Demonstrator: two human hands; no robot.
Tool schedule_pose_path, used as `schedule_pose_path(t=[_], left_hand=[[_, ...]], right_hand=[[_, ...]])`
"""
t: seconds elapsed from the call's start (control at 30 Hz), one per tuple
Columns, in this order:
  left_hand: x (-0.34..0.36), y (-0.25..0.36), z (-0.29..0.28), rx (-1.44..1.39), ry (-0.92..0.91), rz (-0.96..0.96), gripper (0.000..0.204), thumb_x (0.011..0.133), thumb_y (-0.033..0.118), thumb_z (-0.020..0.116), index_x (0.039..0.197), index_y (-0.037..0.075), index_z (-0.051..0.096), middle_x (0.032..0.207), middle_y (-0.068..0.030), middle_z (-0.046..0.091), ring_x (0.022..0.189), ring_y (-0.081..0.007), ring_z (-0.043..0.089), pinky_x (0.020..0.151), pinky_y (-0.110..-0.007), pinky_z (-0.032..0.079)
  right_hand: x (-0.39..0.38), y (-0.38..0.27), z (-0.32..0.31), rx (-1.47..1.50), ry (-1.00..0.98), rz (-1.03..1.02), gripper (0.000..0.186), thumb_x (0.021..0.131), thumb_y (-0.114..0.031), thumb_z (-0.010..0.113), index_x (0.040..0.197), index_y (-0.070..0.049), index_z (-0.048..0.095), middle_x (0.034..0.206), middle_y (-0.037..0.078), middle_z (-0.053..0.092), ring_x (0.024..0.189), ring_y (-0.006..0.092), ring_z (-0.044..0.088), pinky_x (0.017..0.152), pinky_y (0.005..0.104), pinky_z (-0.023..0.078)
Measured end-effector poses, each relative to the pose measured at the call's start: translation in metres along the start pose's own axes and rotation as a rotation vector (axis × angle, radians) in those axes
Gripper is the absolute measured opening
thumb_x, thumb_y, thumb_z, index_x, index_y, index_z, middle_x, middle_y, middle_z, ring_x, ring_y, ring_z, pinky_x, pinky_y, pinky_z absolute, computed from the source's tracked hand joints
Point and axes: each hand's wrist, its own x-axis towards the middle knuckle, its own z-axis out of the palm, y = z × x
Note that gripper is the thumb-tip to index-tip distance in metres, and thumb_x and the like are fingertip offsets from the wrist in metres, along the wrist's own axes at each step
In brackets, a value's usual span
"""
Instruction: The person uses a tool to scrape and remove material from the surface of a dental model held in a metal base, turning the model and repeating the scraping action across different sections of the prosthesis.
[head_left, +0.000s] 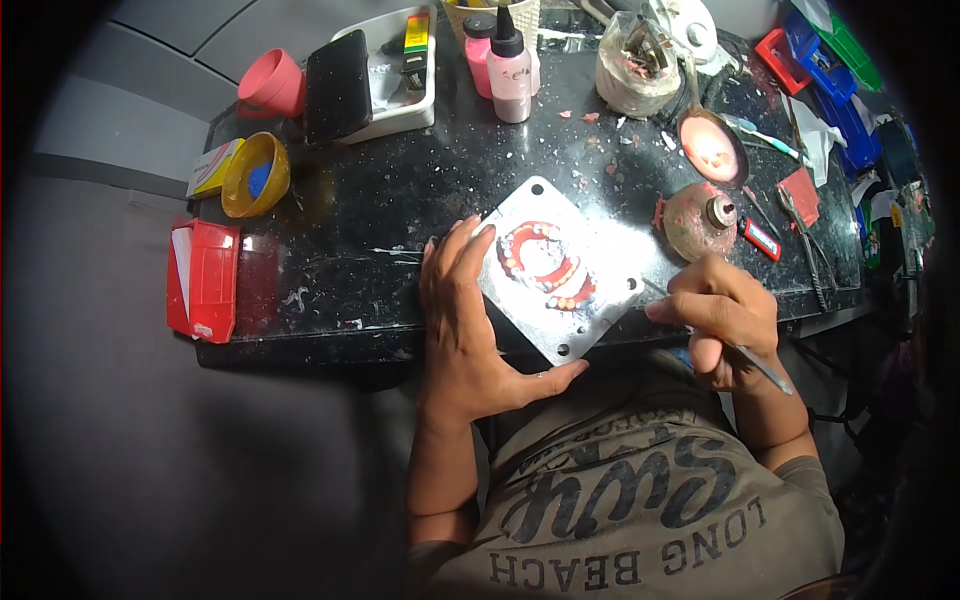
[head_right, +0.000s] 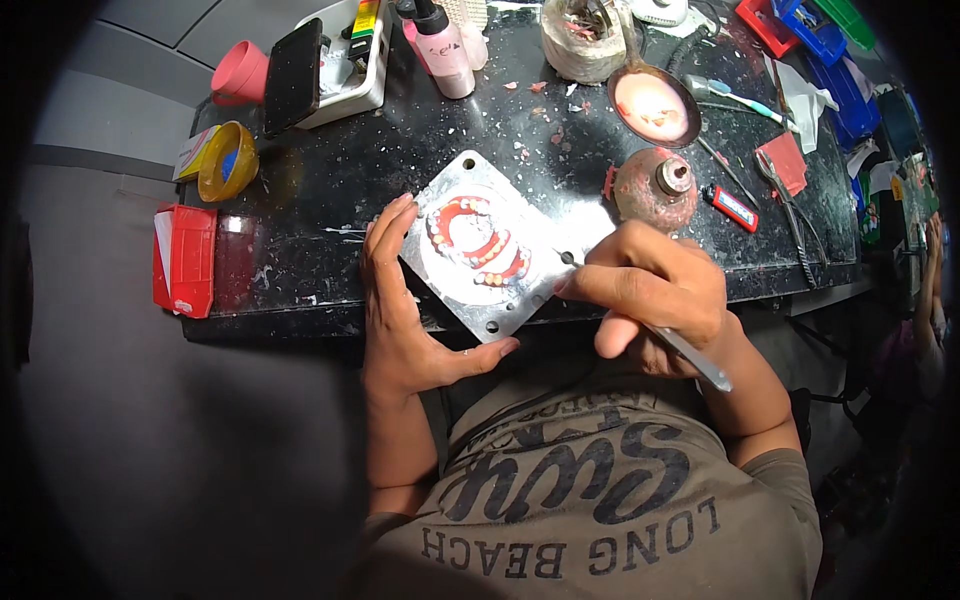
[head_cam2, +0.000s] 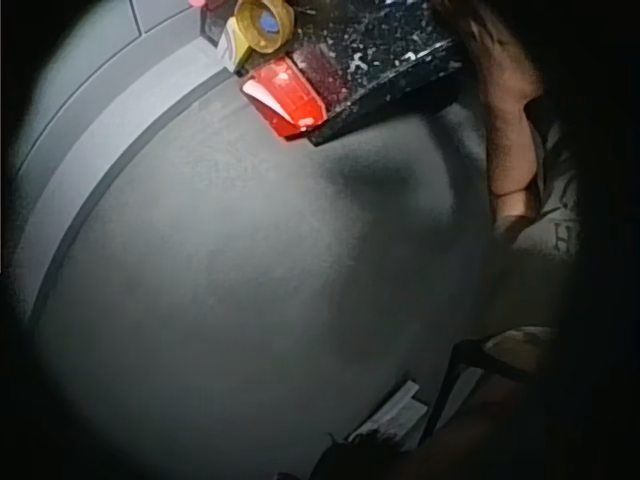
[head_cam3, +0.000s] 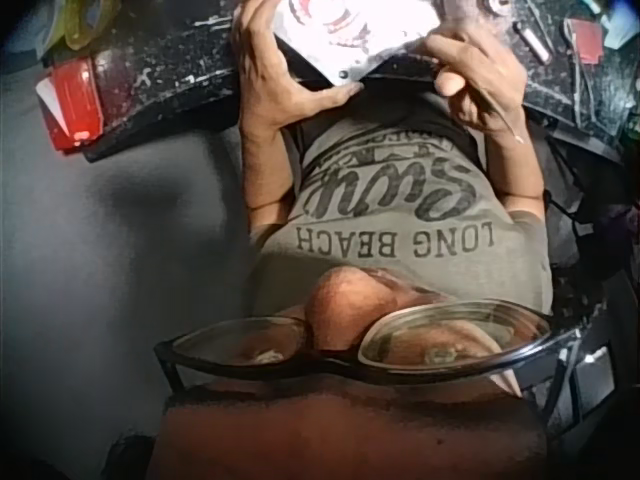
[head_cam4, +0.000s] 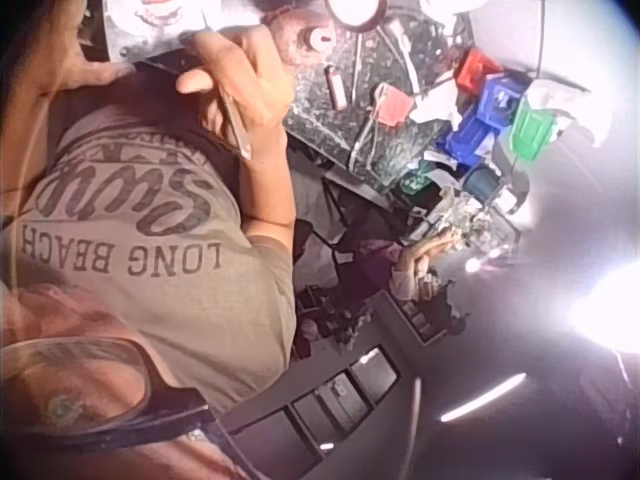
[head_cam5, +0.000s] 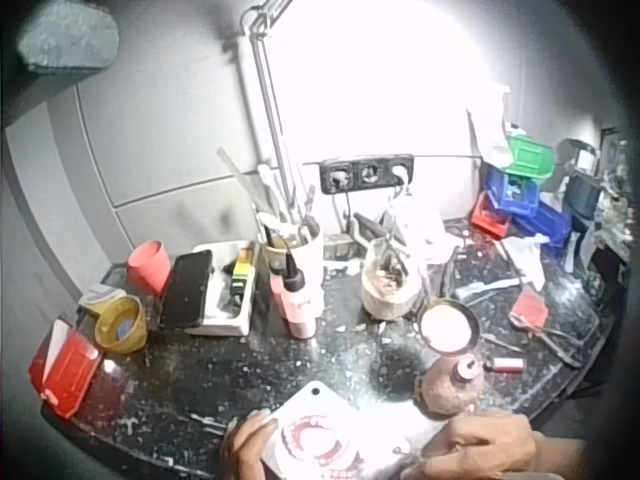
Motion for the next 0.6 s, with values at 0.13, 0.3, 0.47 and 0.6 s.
schedule_pose_path(t=[0.13,0.3,0.47,0.6], left_hand=[[0.0,0.0,0.003,-0.011,0.01,0.005,0.146,0.055,0.051,0.111,0.169,-0.004,0.038,0.17,-0.0309,0.044,0.158,-0.048,0.046,0.132,-0.058,0.038],[-0.003,0.001,0.006,-0.005,0.027,0.013,0.146,0.055,0.052,0.113,0.168,-0.004,0.039,0.169,-0.0327,0.044,0.158,-0.0474,0.047,0.131,-0.058,0.04],[-0.007,0.008,0.01,-0.02,0.082,-0.04,0.142,0.058,0.057,0.111,0.166,-0.002,0.042,0.169,-0.0318,0.045,0.153,-0.0508,0.049,0.128,-0.062,0.041],[-0.008,0.016,0.011,0.034,0.088,-0.039,0.145,0.059,0.057,0.112,0.168,-0.005,0.039,0.169,-0.0334,0.043,0.157,-0.0474,0.049,0.131,-0.057,0.042]], right_hand=[[-0.002,-0.004,-0.005,-0.066,-0.057,0.023,0.037,0.102,-0.035,0.084,0.116,0.0,0.082,0.097,0.013,0.077,0.086,0.0264,0.079,0.071,0.0377,0.061],[-0.001,-0.018,-0.01,0.108,-0.14,0.228,0.058,0.09,-0.022,0.097,0.139,0.001,0.077,0.127,0.022,0.078,0.096,0.0301,0.079,0.086,0.039,0.064],[-0.001,-0.016,-0.021,0.289,-0.3,0.196,0.114,0.072,-0.03,0.109,0.165,0.008,0.056,0.151,0.028,0.069,0.138,0.0404,0.07,0.104,0.044,0.064],[0.0,-0.023,-0.025,0.458,-0.294,0.295,0.092,0.081,-0.021,0.105,0.158,0.007,0.064,0.15,0.028,0.07,0.131,0.0383,0.075,0.1,0.0415,0.063]])
